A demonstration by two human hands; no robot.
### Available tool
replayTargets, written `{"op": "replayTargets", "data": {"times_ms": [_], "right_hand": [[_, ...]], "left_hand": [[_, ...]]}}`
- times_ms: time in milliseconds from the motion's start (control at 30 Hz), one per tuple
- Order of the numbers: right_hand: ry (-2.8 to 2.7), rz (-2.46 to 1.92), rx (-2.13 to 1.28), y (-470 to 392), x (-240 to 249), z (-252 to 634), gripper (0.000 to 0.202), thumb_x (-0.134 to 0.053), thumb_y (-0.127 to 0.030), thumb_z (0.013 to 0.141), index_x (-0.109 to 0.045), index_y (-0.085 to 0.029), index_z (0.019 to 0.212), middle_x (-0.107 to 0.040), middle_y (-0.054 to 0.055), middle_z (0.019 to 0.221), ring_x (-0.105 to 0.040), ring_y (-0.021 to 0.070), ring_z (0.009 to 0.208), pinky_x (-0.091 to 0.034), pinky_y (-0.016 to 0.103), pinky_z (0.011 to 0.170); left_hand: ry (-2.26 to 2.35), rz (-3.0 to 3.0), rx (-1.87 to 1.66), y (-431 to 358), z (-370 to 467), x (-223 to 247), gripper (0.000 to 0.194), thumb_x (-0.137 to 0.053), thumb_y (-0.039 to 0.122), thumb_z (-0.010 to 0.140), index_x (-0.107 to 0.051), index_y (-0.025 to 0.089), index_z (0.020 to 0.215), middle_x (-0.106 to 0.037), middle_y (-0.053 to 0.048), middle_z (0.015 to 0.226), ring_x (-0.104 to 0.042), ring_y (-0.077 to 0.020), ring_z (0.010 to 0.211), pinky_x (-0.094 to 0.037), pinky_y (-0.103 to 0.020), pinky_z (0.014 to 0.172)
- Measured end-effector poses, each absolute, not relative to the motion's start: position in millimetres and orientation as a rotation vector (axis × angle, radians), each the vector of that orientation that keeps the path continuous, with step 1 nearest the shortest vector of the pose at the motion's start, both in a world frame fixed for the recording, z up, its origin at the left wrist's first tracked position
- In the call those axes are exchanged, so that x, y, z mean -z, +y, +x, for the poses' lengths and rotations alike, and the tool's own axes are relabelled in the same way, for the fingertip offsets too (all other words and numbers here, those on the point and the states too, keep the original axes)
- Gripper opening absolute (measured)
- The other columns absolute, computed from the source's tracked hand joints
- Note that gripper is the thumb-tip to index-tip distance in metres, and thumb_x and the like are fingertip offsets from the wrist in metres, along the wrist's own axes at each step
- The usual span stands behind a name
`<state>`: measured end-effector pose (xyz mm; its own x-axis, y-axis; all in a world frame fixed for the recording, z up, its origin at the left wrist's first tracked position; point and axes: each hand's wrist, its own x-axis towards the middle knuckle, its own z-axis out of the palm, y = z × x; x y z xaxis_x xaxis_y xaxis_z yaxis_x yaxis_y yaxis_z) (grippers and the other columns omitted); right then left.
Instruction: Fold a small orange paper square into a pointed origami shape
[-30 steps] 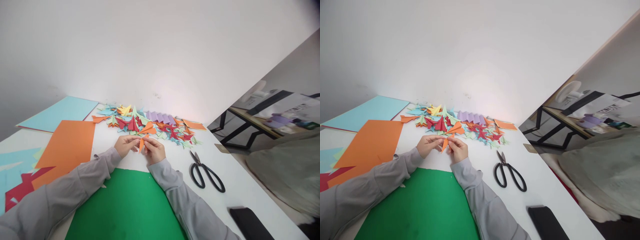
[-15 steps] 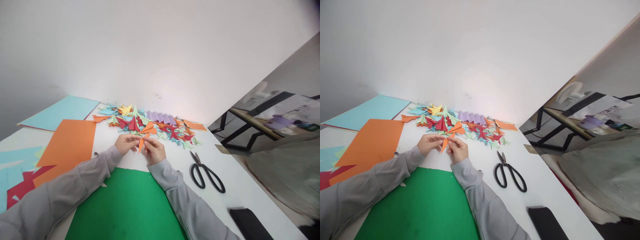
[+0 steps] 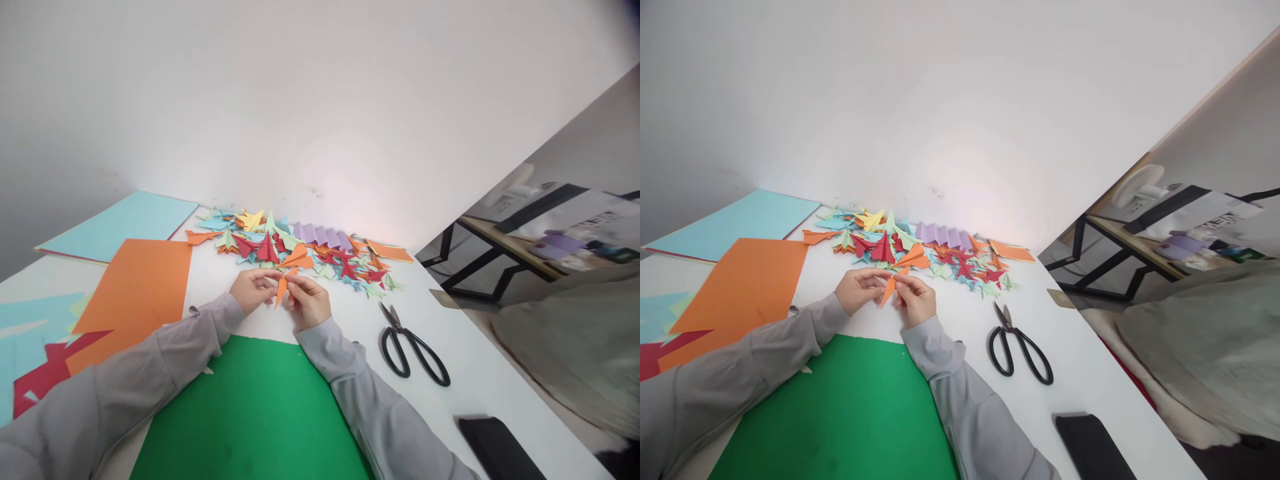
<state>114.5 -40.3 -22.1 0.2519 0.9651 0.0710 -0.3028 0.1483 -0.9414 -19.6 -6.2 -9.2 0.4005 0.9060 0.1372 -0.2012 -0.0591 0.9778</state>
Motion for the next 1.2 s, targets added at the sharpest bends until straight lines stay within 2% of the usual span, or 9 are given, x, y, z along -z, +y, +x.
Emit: {"op": "replayTargets", "data": {"times_ms": [133,400,633,700,767,867,967,1200], "right_hand": [[-0.838,-0.985,-1.115,-39.1,23.6,115.1,0.017,-0.069,-0.024,0.056,-0.069,-0.016,0.072,-0.055,-0.004,0.041,-0.045,0.0069,0.032,-0.035,0.020,0.033],[-0.881,-0.996,-1.113,-43.0,20.9,112.2,0.016,-0.066,-0.020,0.056,-0.070,-0.017,0.072,-0.059,-0.002,0.044,-0.051,0.0097,0.038,-0.041,0.021,0.038],[-0.874,-1.011,-1.108,-44.8,16.2,110.4,0.014,-0.065,-0.019,0.055,-0.069,-0.016,0.069,-0.061,-0.001,0.047,-0.053,0.0104,0.040,-0.040,0.021,0.036],[-0.867,-1.014,-1.107,-44.2,16.9,110.9,0.015,-0.065,-0.019,0.055,-0.069,-0.016,0.069,-0.060,-0.001,0.045,-0.052,0.0103,0.039,-0.040,0.021,0.036],[-0.858,-1.018,-1.109,-43.3,18.5,111.7,0.015,-0.065,-0.018,0.055,-0.069,-0.016,0.069,-0.059,-0.002,0.043,-0.051,0.0101,0.037,-0.039,0.021,0.035],[-0.851,-1.025,-1.104,-42.5,20.5,112.6,0.014,-0.065,-0.018,0.054,-0.068,-0.015,0.068,-0.059,-0.001,0.043,-0.051,0.0100,0.036,-0.039,0.021,0.035],[-0.853,-1.027,-1.094,-42.6,20.5,112.5,0.014,-0.064,-0.019,0.055,-0.069,-0.015,0.068,-0.058,-0.002,0.041,-0.050,0.0100,0.036,-0.039,0.021,0.034],[-0.884,-1.031,-1.070,-44.4,17.8,111.8,0.014,-0.064,-0.020,0.057,-0.069,-0.015,0.069,-0.058,-0.002,0.042,-0.050,0.0099,0.037,-0.039,0.021,0.035]], "left_hand": [[0.682,1.436,-1.077,-8.5,-18.9,10.5,0.020,-0.061,0.011,0.055,-0.067,0.010,0.073,-0.059,-0.006,0.084,-0.054,-0.0064,0.046,-0.048,-0.022,0.041],[0.705,1.393,-1.075,-8.3,-19.0,7.1,0.016,-0.062,0.014,0.053,-0.066,0.011,0.068,-0.058,-0.005,0.083,-0.056,-0.0083,0.050,-0.049,-0.022,0.041],[0.792,1.294,-0.968,-1.2,-20.7,13.8,0.018,-0.065,0.016,0.055,-0.066,0.010,0.072,-0.060,0.000,0.051,-0.055,-0.0095,0.041,-0.048,-0.021,0.041],[0.753,1.302,-0.990,-0.4,-20.8,14.9,0.019,-0.067,0.018,0.054,-0.067,0.011,0.071,-0.062,-0.002,0.057,-0.056,-0.0097,0.041,-0.048,-0.021,0.040],[0.698,1.335,-1.024,-1.3,-20.5,14.5,0.018,-0.069,0.018,0.052,-0.067,0.011,0.068,-0.065,-0.005,0.072,-0.055,-0.0085,0.041,-0.049,-0.022,0.039],[0.679,1.391,-1.052,-4.7,-19.4,12.2,0.017,-0.069,0.017,0.050,-0.067,0.010,0.066,-0.063,-0.008,0.085,-0.056,-0.0079,0.043,-0.049,-0.023,0.038],[0.697,1.412,-1.062,-7.1,-18.5,10.5,0.017,-0.068,0.016,0.051,-0.067,0.010,0.067,-0.062,-0.008,0.085,-0.058,-0.0095,0.048,-0.051,-0.024,0.039],[0.765,1.376,-1.059,-6.2,-18.1,13.1,0.014,-0.065,0.019,0.055,-0.067,0.011,0.067,-0.063,-0.005,0.074,-0.056,-0.0090,0.043,-0.050,-0.023,0.039]]}}
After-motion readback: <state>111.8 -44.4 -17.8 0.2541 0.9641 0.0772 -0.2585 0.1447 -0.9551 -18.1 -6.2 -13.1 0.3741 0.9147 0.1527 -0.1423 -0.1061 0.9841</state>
